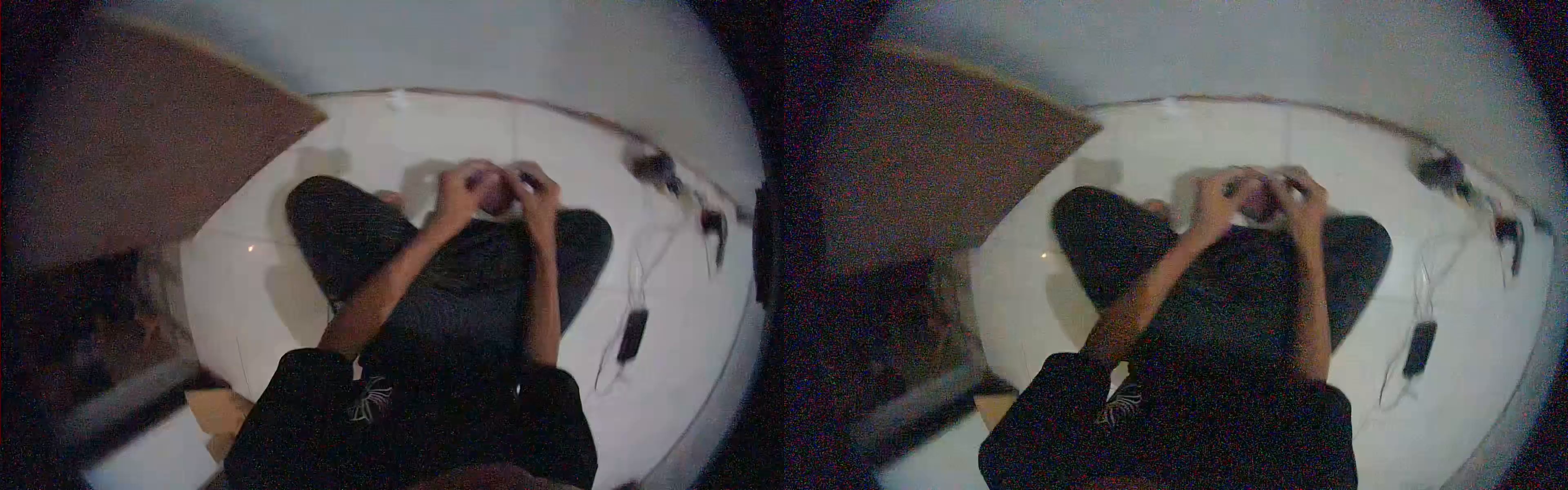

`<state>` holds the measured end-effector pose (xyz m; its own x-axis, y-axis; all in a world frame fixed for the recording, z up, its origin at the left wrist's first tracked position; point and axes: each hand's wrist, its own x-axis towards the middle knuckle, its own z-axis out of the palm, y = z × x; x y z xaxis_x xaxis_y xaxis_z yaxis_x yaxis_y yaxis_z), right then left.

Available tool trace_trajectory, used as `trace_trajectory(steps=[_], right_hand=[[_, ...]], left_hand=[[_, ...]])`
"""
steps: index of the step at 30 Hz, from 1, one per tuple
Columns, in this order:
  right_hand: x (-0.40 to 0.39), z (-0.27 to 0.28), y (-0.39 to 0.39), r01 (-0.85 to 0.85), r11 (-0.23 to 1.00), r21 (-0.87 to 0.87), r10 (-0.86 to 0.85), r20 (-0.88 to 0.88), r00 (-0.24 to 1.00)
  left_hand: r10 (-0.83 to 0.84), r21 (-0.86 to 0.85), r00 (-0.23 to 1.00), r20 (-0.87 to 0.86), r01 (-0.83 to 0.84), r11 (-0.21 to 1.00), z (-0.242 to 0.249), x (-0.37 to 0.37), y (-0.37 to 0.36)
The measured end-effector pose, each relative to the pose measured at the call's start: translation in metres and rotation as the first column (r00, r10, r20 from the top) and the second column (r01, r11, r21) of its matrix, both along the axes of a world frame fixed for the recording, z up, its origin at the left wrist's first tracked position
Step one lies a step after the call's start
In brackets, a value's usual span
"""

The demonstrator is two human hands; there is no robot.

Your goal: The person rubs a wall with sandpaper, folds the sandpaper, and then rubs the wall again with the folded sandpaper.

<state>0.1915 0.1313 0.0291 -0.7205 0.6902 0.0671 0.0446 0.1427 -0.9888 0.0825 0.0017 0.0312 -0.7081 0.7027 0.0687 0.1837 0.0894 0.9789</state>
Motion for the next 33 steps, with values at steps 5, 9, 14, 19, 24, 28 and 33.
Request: trace_trajectory(steps=[5,9,14,19,24,28,33], right_hand=[[0.001,0.000,0.004,0.116,0.993,-0.007,-0.115,0.072,0.991],[0.000,-0.001,0.000,0.128,0.991,-0.026,-0.125,0.091,0.988],[0.001,0.009,-0.002,0.064,0.983,0.171,-0.070,0.027,0.997],[0.002,0.007,-0.003,0.036,0.960,0.277,-0.042,0.014,0.999],[0.003,0.004,-0.002,0.020,0.984,0.175,-0.023,0.016,1.000],[0.001,0.007,-0.005,0.025,0.985,0.169,-0.036,0.066,0.997],[0.002,0.012,-0.006,0.000,0.988,0.152,-0.013,0.083,0.997]], left_hand=[[0.001,-0.110,0.999,-0.037,-0.005,0.994,0.030,0.002,0.002],[0.040,-0.195,0.986,-0.164,-0.072,0.978,0.020,0.001,0.000],[0.013,-0.152,0.994,-0.111,-0.030,0.988,0.016,0.003,0.002],[-0.040,-0.163,0.988,-0.148,0.015,0.987,0.028,0.005,0.003],[0.026,-0.126,0.988,-0.154,-0.046,0.991,0.027,0.003,0.003],[0.019,-0.158,0.992,-0.127,-0.040,0.987,0.024,0.002,0.001],[0.000,-0.109,0.993,-0.122,-0.013,0.994,0.030,0.004,0.002]])
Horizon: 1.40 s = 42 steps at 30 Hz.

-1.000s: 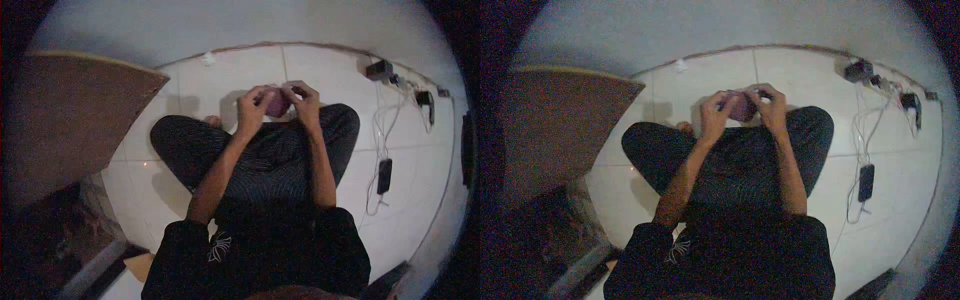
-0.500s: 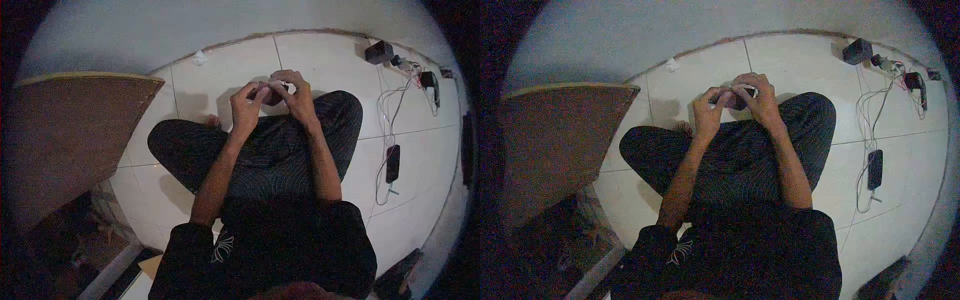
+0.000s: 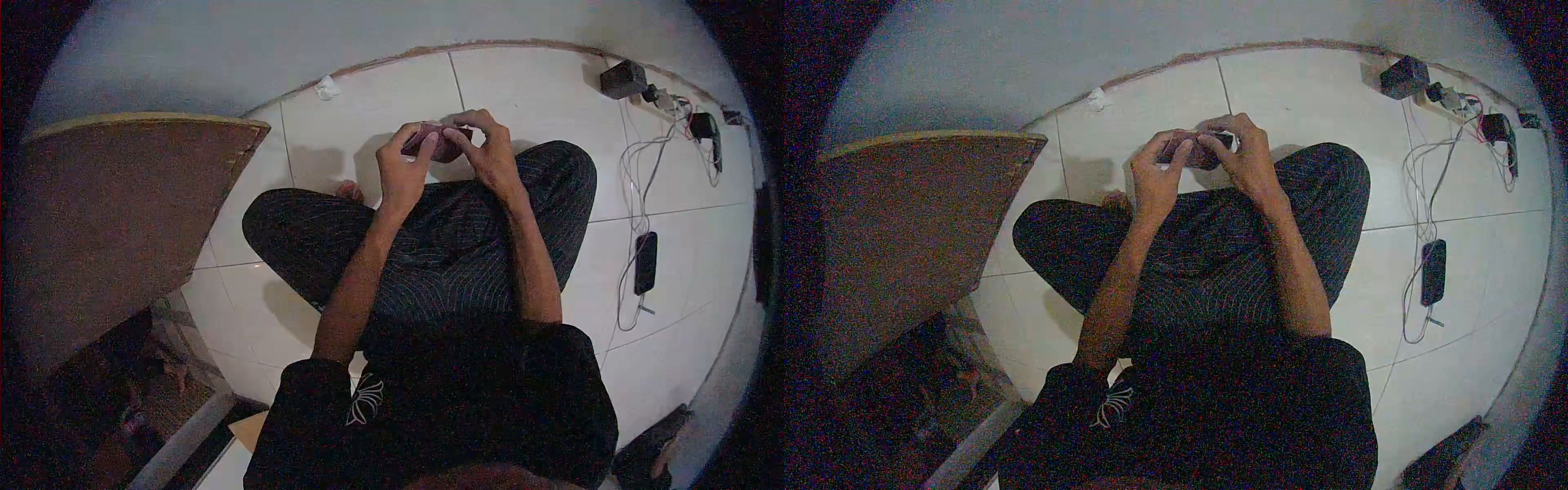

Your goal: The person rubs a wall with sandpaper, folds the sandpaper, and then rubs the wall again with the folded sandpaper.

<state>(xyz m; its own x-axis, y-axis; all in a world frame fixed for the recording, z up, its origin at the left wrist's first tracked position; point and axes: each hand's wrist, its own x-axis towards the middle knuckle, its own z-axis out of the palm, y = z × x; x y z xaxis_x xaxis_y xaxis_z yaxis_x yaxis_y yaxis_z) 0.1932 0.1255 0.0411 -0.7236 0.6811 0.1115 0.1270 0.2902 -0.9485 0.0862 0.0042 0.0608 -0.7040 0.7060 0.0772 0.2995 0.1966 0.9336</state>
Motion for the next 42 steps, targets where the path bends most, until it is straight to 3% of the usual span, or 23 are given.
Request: trace_trajectory(steps=[7,12,16,18,24,28,33,36,40,42], right_hand=[[0.000,0.006,-0.001,0.001,1.000,0.002,-0.001,0.070,0.998],[0.000,0.003,0.002,-0.062,0.978,0.199,0.067,-0.020,0.998],[-0.002,-0.002,0.000,-0.031,0.986,0.165,0.035,-0.017,0.999],[-0.002,0.001,0.000,-0.056,0.963,0.262,0.045,0.049,0.998],[-0.005,0.004,-0.004,-0.037,0.960,0.278,0.047,-0.030,0.998],[-0.004,0.007,-0.005,-0.050,0.953,0.300,0.059,-0.018,0.998],[-0.005,0.010,-0.004,-0.077,0.925,0.371,0.104,-0.054,0.993],[-0.004,0.007,-0.004,-0.057,0.944,0.324,0.083,-0.066,0.994],[-0.005,0.009,-0.003,-0.048,0.948,0.315,0.055,-0.013,0.998],[-0.004,0.011,-0.005,-0.028,0.967,0.255,0.030,-0.004,1.000]], left_hand=[[0.019,-0.005,0.998,0.062,-0.019,1.000,-0.008,-0.002,0.000],[0.047,-0.089,0.990,0.137,-0.035,0.995,-0.007,-0.005,-0.002],[0.039,-0.075,0.983,0.179,-0.026,0.997,-0.014,-0.007,-0.002],[0.068,-0.047,0.968,0.242,-0.058,0.997,-0.017,-0.007,-0.002],[0.056,-0.116,0.988,0.144,-0.040,0.992,-0.015,-0.008,-0.003],[0.050,-0.030,0.971,0.233,-0.044,0.999,-0.013,-0.006,-0.003],[0.078,-0.070,0.987,0.142,-0.069,0.995,-0.010,-0.005,-0.003],[0.083,-0.013,0.974,0.209,-0.082,0.997,-0.011,-0.005,-0.003],[0.092,-0.014,0.981,0.171,-0.091,0.996,-0.016,-0.005,-0.001],[0.066,-0.078,0.994,-0.083,-0.073,0.994,-0.011,-0.002,-0.002]])
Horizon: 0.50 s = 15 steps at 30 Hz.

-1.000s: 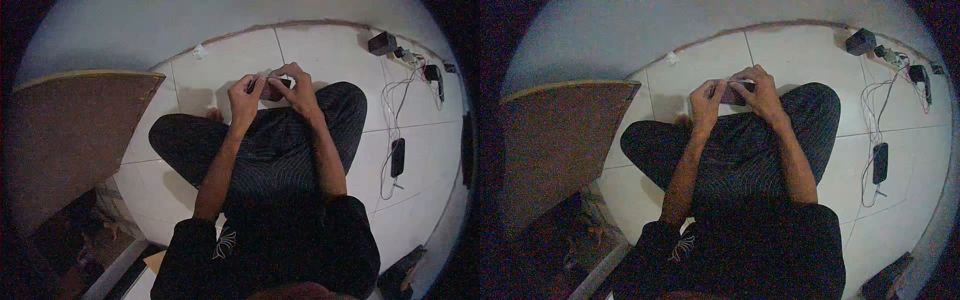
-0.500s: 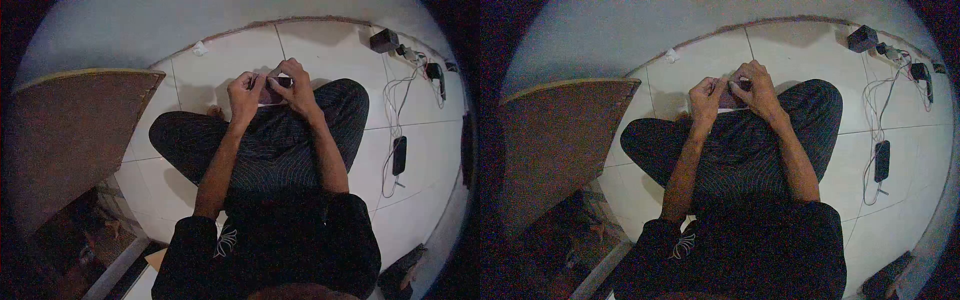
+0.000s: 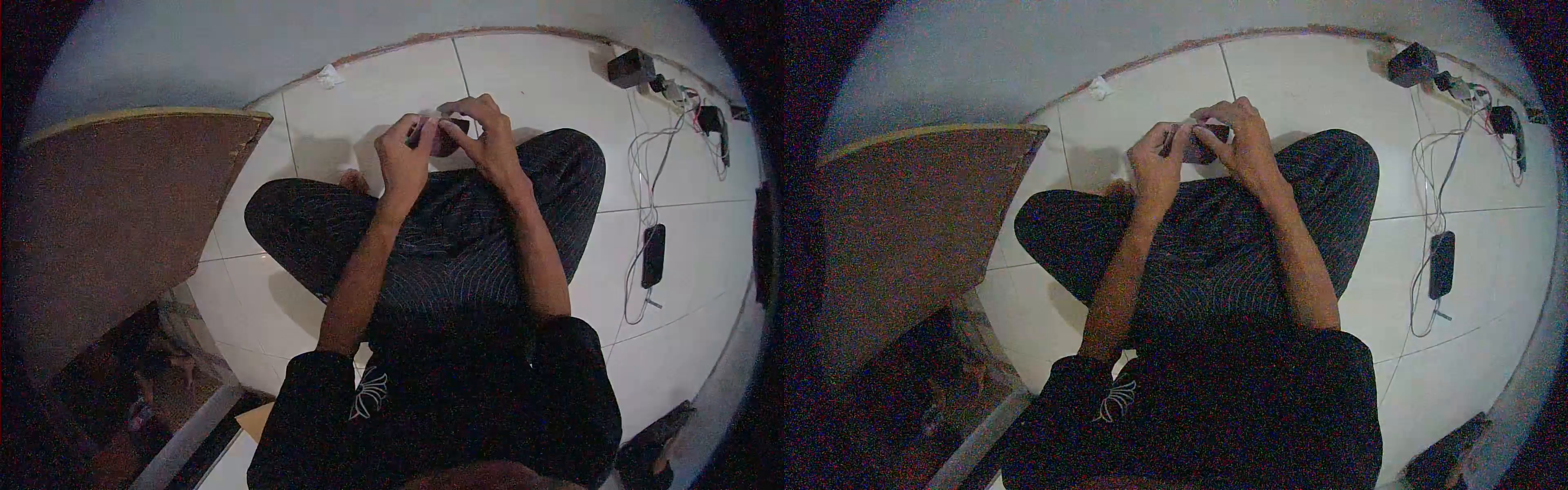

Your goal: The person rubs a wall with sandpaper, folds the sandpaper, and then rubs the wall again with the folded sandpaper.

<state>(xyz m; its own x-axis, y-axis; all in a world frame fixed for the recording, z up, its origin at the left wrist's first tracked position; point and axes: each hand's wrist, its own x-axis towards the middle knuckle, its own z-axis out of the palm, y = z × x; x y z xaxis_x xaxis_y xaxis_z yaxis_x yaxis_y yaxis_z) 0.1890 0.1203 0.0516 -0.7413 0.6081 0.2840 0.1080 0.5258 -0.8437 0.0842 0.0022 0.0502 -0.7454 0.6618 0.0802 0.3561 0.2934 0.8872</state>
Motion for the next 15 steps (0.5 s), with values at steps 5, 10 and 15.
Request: trace_trajectory(steps=[5,10,15], right_hand=[[0.001,-0.010,0.005,-0.026,0.997,0.069,0.025,0.020,0.999],[0.001,-0.010,0.006,-0.021,0.998,0.054,0.020,0.029,0.999],[0.003,-0.011,0.006,-0.008,1.000,-0.018,0.008,0.009,1.000]], left_hand=[[-0.041,-0.022,0.992,-0.122,0.039,0.999,0.011,0.004,0.001],[-0.043,0.008,0.995,-0.085,0.044,0.999,0.007,0.004,0.002],[-0.063,-0.070,0.991,-0.117,0.055,0.996,0.011,0.005,0.001]])
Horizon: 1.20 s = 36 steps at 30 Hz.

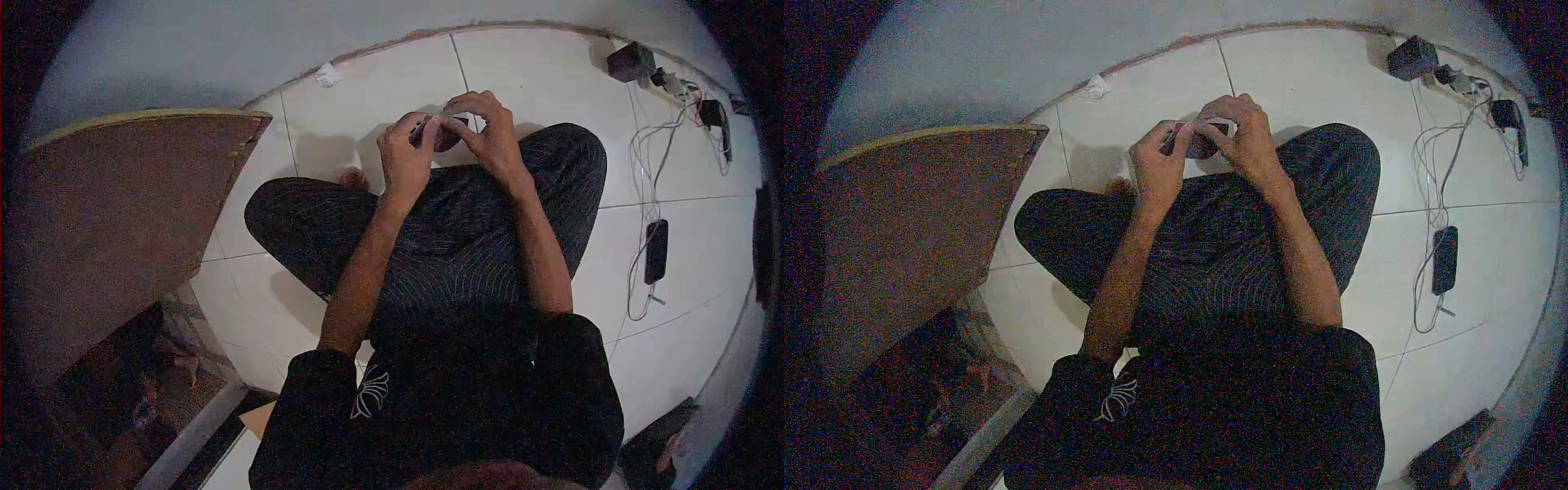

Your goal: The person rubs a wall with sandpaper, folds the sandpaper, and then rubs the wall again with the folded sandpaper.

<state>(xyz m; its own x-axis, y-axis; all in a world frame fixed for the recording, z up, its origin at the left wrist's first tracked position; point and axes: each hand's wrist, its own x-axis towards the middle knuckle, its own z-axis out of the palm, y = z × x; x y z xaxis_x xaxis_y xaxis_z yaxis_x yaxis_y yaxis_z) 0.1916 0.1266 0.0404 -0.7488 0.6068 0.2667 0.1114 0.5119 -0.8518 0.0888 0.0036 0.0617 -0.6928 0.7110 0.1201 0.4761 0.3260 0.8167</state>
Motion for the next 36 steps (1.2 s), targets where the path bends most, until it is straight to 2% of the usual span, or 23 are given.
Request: trace_trajectory(steps=[3,7,9,10,12,13,15,19,21,22,24,28,30,31,33,36], right_hand=[[0.001,-0.007,0.000,0.006,0.995,-0.098,-0.007,-0.015,1.000],[0.000,-0.007,-0.002,0.036,0.974,-0.225,-0.040,-0.013,0.999],[0.003,-0.007,0.002,-0.021,0.931,-0.364,0.037,0.035,0.999],[0.003,-0.010,0.004,-0.021,0.931,-0.365,0.037,0.036,0.999],[0.003,-0.016,0.005,-0.052,0.919,-0.391,0.054,-0.005,0.999],[0.003,-0.015,0.004,-0.051,0.919,-0.392,0.054,-0.004,0.999],[0.003,-0.011,0.003,-0.057,0.931,-0.360,0.063,0.003,0.998],[0.000,-0.017,0.005,-0.030,0.908,-0.418,0.049,0.034,0.998],[0.000,-0.022,0.007,-0.035,0.925,-0.379,-0.003,-0.100,0.995],[0.000,-0.020,0.007,-0.037,0.925,-0.379,-0.001,-0.099,0.995],[0.000,-0.016,0.008,0.011,0.936,-0.351,-0.019,-0.019,1.000],[0.001,-0.018,0.005,0.013,0.952,-0.306,-0.026,-0.038,0.999],[0.002,-0.010,0.004,0.030,0.980,-0.198,-0.011,0.094,0.996],[0.002,-0.011,0.002,0.029,0.979,-0.200,-0.010,0.096,0.995],[0.002,-0.012,0.001,-0.004,0.988,-0.156,0.005,0.007,1.000],[0.001,-0.014,0.001,-0.011,0.987,-0.162,0.006,-0.029,1.000]], left_hand=[[0.002,0.039,0.999,0.035,-0.003,0.999,-0.005,-0.001,0.001],[-0.009,0.000,1.000,0.011,0.009,1.000,-0.007,-0.002,0.000],[-0.021,-0.012,1.000,0.007,0.021,1.000,-0.006,-0.002,0.000],[-0.020,-0.013,1.000,0.009,0.020,1.000,-0.007,-0.001,0.000],[-0.025,0.051,0.993,0.113,0.019,0.999,-0.007,-0.001,0.001],[-0.025,0.050,0.993,0.114,0.019,0.999,-0.008,-0.002,0.001],[-0.040,0.052,0.999,0.002,0.040,0.998,-0.010,-0.004,0.001],[-0.032,0.027,0.999,-0.005,0.032,0.999,-0.002,-0.002,0.000],[0.010,0.055,1.000,0.026,-0.011,0.998,-0.003,-0.002,0.001],[0.011,0.055,1.000,0.026,-0.013,0.998,-0.002,-0.001,0.002],[0.035,0.024,0.999,0.001,-0.035,0.999,0.001,-0.001,0.002],[0.021,0.054,0.998,0.063,-0.025,0.998,-0.004,-0.002,0.000],[0.023,0.056,0.999,0.029,-0.024,0.998,-0.007,-0.002,0.000],[0.023,0.054,0.999,0.030,-0.025,0.998,-0.003,-0.001,0.000],[0.010,0.061,1.000,0.025,-0.011,0.998,0.004,0.000,0.001],[0.021,0.034,1.000,0.020,-0.022,0.999,-0.002,-0.001,0.000]])
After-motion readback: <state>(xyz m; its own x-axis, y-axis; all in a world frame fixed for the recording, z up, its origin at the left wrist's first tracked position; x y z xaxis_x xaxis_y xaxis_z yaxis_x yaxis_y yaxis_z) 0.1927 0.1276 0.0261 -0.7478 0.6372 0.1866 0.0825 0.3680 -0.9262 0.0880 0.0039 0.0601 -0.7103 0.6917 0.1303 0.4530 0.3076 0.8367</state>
